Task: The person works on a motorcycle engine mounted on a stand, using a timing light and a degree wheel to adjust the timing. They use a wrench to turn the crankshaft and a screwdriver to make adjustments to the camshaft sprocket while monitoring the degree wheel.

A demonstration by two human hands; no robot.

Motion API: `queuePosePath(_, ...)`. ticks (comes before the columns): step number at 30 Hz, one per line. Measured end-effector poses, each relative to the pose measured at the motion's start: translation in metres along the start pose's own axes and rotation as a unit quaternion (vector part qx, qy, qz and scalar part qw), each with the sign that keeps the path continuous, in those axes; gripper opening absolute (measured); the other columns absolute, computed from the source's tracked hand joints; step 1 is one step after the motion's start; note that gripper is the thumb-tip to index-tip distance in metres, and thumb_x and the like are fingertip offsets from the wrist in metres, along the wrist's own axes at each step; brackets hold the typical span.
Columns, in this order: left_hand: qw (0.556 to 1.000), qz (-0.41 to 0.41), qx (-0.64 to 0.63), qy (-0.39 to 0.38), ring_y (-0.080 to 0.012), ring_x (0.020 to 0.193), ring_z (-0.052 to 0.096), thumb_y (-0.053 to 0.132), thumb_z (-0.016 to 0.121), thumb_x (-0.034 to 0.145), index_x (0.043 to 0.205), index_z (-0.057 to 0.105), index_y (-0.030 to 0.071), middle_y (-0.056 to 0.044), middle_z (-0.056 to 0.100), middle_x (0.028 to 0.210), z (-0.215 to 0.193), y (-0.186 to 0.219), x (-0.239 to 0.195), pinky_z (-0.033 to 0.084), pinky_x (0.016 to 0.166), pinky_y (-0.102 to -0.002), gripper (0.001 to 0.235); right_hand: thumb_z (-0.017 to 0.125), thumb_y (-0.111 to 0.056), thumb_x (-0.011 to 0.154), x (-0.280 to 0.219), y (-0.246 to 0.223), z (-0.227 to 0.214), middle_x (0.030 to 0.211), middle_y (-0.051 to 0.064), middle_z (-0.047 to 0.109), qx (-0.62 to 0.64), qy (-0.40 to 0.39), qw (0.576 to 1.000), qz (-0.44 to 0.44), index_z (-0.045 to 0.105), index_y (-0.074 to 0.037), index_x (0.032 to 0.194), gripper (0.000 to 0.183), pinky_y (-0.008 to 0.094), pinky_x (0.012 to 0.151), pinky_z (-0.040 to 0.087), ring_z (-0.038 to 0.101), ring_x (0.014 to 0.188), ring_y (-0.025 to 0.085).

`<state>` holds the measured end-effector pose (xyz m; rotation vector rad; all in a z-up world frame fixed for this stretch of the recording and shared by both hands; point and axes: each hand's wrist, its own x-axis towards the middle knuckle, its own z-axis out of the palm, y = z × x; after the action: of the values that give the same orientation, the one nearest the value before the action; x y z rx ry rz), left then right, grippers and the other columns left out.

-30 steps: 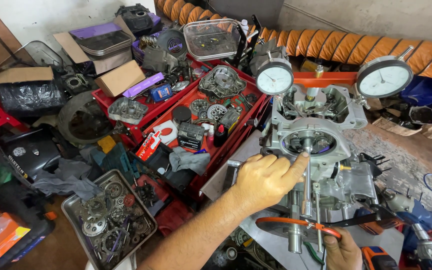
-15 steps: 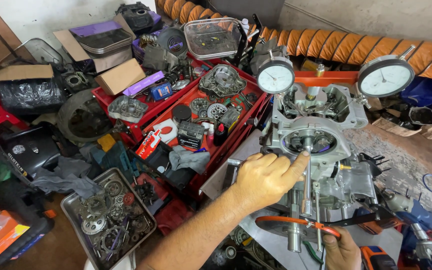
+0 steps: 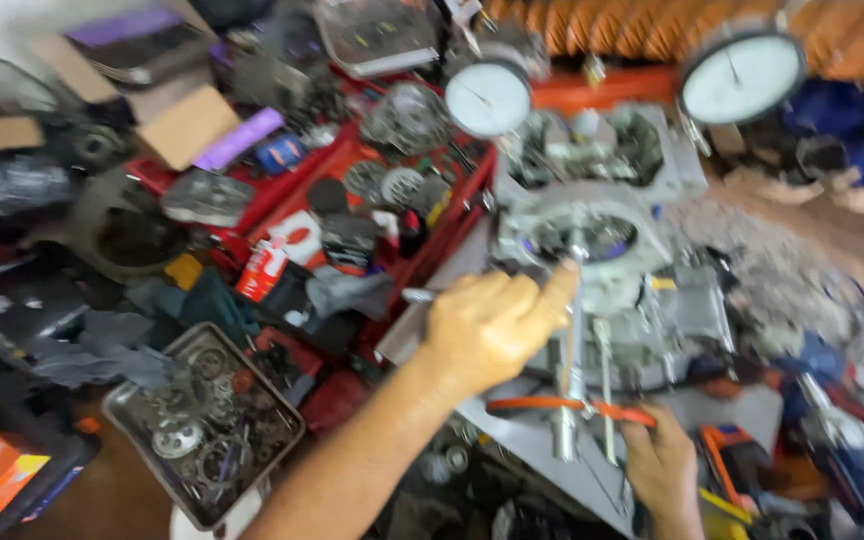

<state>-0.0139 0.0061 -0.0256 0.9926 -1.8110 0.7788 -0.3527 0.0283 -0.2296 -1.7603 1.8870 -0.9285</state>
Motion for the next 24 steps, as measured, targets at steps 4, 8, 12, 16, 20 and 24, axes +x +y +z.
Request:
queuePosePath(4,1.000,0.002,-0.006,0.024,-0.0110,0.051,0.045,0.036,0.056,0.111,0.121,0.075,0.009,0.006,0.044,0.063,0.002,0.001,0.007,0.039,0.047,-0.031,0.035,0.061,-0.021,0.098,-0.005,-0.009,-0.002,0.107,0.005,0.075,0.047,0.002,0.991,-0.129,0.068,-0.012,0.111,0.017,0.034,0.091,0.050,0.070,0.099,0.021)
queuePosePath(8,0.999,-0.004,-0.019,0.029,-0.0081,0.048,0.039,0.021,0.079,0.107,0.138,0.067,0.014,0.008,0.051,0.063,0.031,0.001,-0.022,0.037,0.042,-0.026,0.034,0.053,-0.014,0.095,-0.011,-0.035,-0.009,0.113,0.008,0.072,0.064,0.009,0.992,-0.107,0.064,-0.007,0.117,0.026,0.035,0.095,0.049,0.068,0.104,0.023)
queuePosePath(12,0.999,0.031,-0.019,0.019,-0.0102,0.055,0.039,0.035,0.081,0.108,0.137,0.069,0.011,0.006,0.048,0.068,0.024,-0.006,-0.018,0.035,0.047,-0.030,0.040,0.030,-0.056,0.106,-0.010,-0.065,-0.019,0.118,0.014,0.068,0.097,0.039,0.969,-0.223,0.063,-0.003,0.122,0.065,0.038,0.098,0.049,0.066,0.111,0.027)
queuePosePath(16,0.999,0.033,-0.011,0.035,-0.0094,0.052,0.037,0.039,0.087,0.112,0.143,0.067,0.015,0.007,0.053,0.068,0.037,-0.013,-0.034,0.034,0.043,-0.030,0.045,0.032,-0.047,0.109,-0.014,-0.074,-0.014,0.119,0.018,0.066,0.067,0.082,0.956,-0.273,0.064,-0.001,0.122,0.058,0.040,0.097,0.050,0.066,0.111,0.031)
queuePosePath(20,0.998,0.053,0.012,0.026,-0.0129,0.057,0.040,0.034,0.091,0.114,0.136,0.074,0.011,0.004,0.051,0.072,0.027,-0.011,-0.022,0.036,0.050,-0.035,0.036,0.035,-0.049,0.109,-0.014,-0.073,-0.003,0.114,0.016,0.066,0.095,0.098,0.955,-0.263,0.061,0.000,0.120,0.057,0.037,0.092,0.049,0.065,0.104,0.027)
queuePosePath(24,0.996,0.064,0.056,0.036,-0.0155,0.059,0.045,0.019,0.090,0.118,0.141,0.075,0.013,0.002,0.054,0.073,0.022,-0.009,-0.023,0.039,0.052,-0.034,0.028,0.035,-0.047,0.109,-0.014,-0.077,-0.005,0.116,0.017,0.067,0.089,0.109,0.947,-0.290,0.061,0.002,0.120,0.057,0.038,0.093,0.053,0.068,0.107,0.029)
